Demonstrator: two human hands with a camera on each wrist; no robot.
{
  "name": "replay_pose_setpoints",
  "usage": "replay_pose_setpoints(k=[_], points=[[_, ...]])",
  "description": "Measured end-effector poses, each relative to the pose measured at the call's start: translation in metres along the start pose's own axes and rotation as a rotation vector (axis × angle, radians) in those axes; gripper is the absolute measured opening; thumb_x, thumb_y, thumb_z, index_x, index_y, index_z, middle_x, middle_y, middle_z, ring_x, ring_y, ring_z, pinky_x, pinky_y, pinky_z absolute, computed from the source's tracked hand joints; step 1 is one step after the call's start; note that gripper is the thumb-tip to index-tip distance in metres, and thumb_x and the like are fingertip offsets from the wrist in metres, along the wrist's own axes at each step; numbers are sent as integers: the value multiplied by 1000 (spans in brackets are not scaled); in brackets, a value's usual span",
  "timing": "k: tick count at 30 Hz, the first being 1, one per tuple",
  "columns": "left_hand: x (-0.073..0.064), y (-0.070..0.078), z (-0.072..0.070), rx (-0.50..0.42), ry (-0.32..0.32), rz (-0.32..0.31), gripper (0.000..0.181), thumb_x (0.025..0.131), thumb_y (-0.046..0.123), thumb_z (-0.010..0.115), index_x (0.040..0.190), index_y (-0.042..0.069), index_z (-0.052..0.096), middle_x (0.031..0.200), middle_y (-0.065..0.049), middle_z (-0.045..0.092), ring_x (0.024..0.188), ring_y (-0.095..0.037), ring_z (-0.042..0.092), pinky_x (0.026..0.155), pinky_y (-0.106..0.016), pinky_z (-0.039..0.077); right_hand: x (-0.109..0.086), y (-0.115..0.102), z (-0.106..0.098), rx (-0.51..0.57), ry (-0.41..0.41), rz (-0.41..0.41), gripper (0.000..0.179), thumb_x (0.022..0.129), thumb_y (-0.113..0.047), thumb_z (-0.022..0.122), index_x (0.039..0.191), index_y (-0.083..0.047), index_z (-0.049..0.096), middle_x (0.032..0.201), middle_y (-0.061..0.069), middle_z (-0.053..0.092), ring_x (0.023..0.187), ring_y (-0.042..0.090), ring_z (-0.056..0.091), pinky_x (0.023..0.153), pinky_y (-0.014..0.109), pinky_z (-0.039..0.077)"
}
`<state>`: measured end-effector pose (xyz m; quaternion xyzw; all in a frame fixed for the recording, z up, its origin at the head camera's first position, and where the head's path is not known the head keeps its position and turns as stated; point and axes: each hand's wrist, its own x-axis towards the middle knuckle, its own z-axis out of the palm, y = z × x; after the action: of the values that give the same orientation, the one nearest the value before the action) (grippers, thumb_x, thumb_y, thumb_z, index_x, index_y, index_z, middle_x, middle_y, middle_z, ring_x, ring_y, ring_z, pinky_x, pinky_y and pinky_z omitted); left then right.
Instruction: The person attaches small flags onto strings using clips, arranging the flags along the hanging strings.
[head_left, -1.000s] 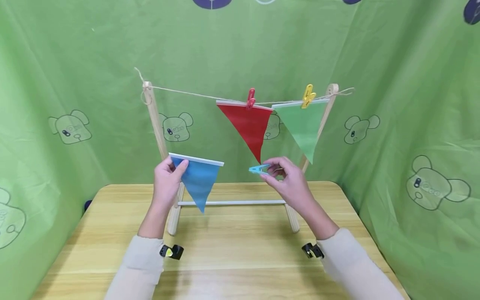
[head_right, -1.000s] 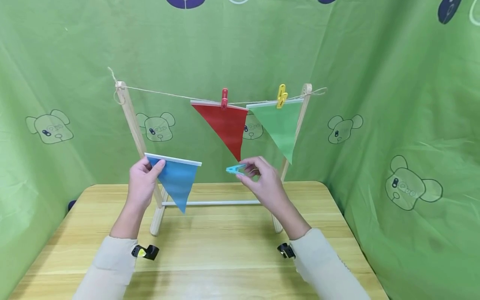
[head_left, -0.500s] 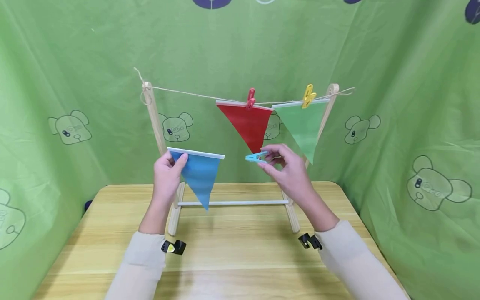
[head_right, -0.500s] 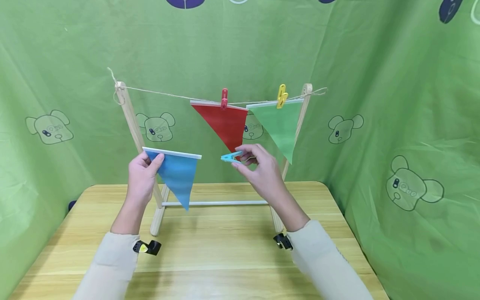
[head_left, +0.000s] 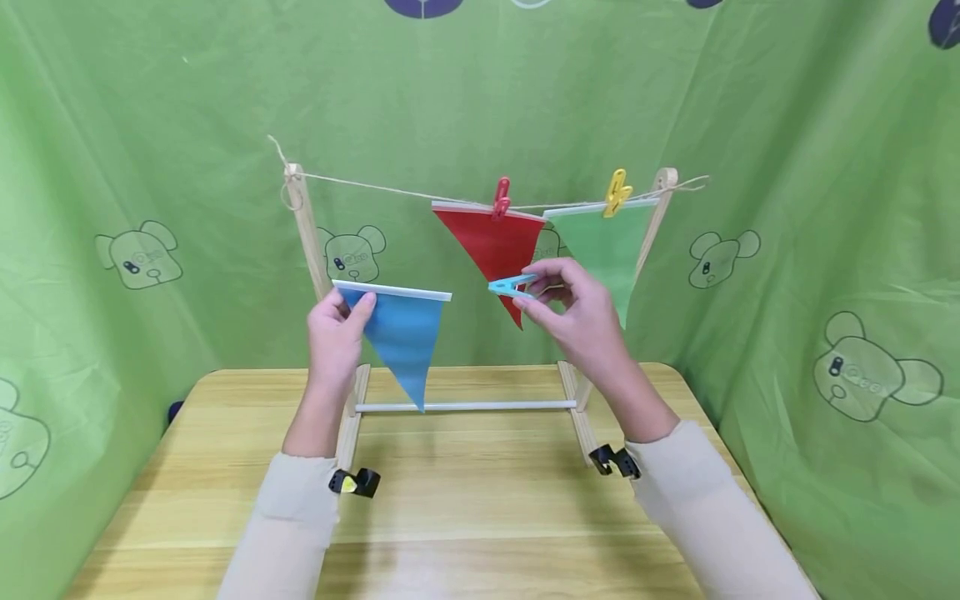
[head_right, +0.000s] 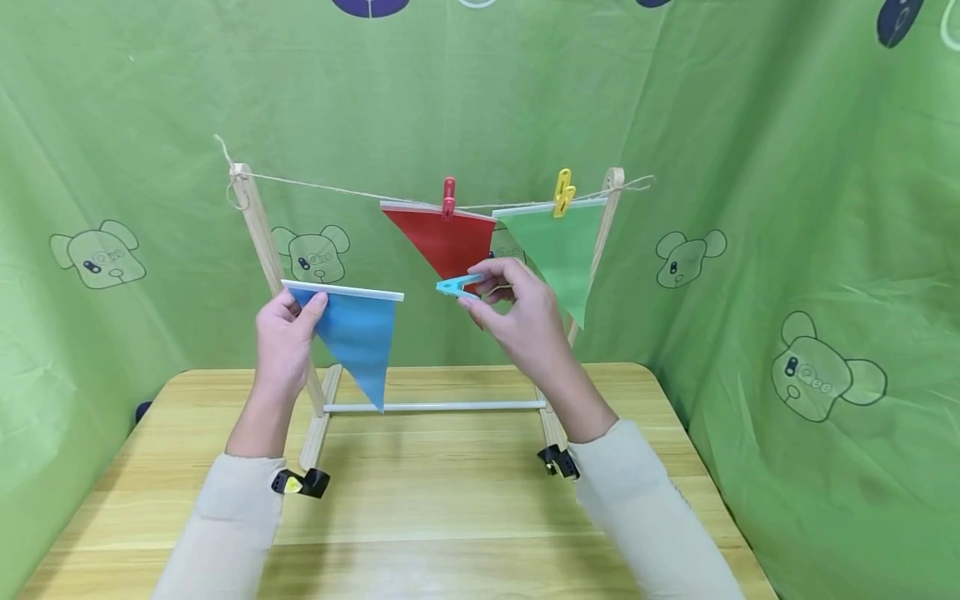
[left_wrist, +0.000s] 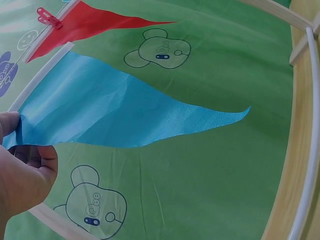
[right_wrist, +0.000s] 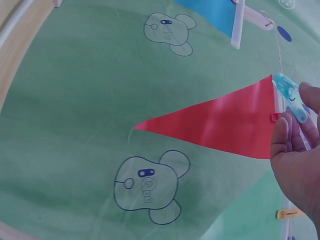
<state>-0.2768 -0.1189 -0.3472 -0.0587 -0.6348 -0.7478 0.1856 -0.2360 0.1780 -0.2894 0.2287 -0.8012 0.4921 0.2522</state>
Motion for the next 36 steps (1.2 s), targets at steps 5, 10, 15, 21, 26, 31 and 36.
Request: replay_pose_setpoints(k=[5, 10, 15, 21, 26, 31, 36], points=[[3, 5, 2, -29, 3, 14, 16, 102, 9, 64, 113, -2, 66, 106, 1, 71, 103, -16, 66, 98, -29, 56, 8, -7, -1, 21, 4, -6, 33, 89, -1, 79, 120, 1, 65, 109, 20, 66, 93, 18, 62, 80, 14, 55], [6, 7, 5, -47, 10, 28, 12, 101, 9, 65, 108, -1, 66, 101, 2, 71, 101, -16, 66, 99, -31, 56, 15, -14, -1, 27, 16, -24, 34, 89, -2, 79, 120, 2, 65, 109, 19, 67, 93, 18, 63, 80, 16, 56], [7, 10, 7, -43, 26, 28, 7, 101, 9, 66, 105, 3, 67, 100, 0, 71, 100, -17, 67, 98, -31, 57, 23, -22, -4, 12, 31, -58, 34, 89, -2, 79, 120, 2, 65, 110, 16, 69, 93, 16, 64, 81, 17, 57], [12, 19, 9, -53, 53, 55, 7, 100, 7, 66, 105, 4, 69, 98, 0, 72, 95, -16, 67, 93, -29, 58, 35, -31, -5, -21, 32, -70, 34, 89, -4, 80, 119, 1, 66, 109, 12, 70, 93, 13, 64, 82, 18, 57], [17, 24, 12, -89, 83, 81, 11, 99, 7, 68, 107, -1, 69, 95, 2, 73, 93, -15, 67, 92, -29, 58, 46, -40, -5, -55, 25, -78, 33, 89, -6, 81, 119, 0, 67, 108, 13, 71, 92, 13, 64, 84, 18, 57], [23, 25, 15, -120, 117, 94, 7, 98, 9, 70, 101, 3, 71, 91, -1, 71, 86, -13, 63, 84, -27, 58, 56, -49, -3, -65, 23, -89, 31, 90, -7, 80, 117, 0, 66, 107, 13, 70, 91, 14, 63, 83, 18, 56], [26, 27, 16, -162, 143, 116, 6, 97, 9, 72, 97, 3, 71, 86, 1, 69, 82, -11, 59, 78, -25, 56, 64, -56, -3, -69, 18, -95, 32, 90, -8, 80, 118, 0, 67, 110, 13, 70, 93, 13, 62, 82, 19, 56]])
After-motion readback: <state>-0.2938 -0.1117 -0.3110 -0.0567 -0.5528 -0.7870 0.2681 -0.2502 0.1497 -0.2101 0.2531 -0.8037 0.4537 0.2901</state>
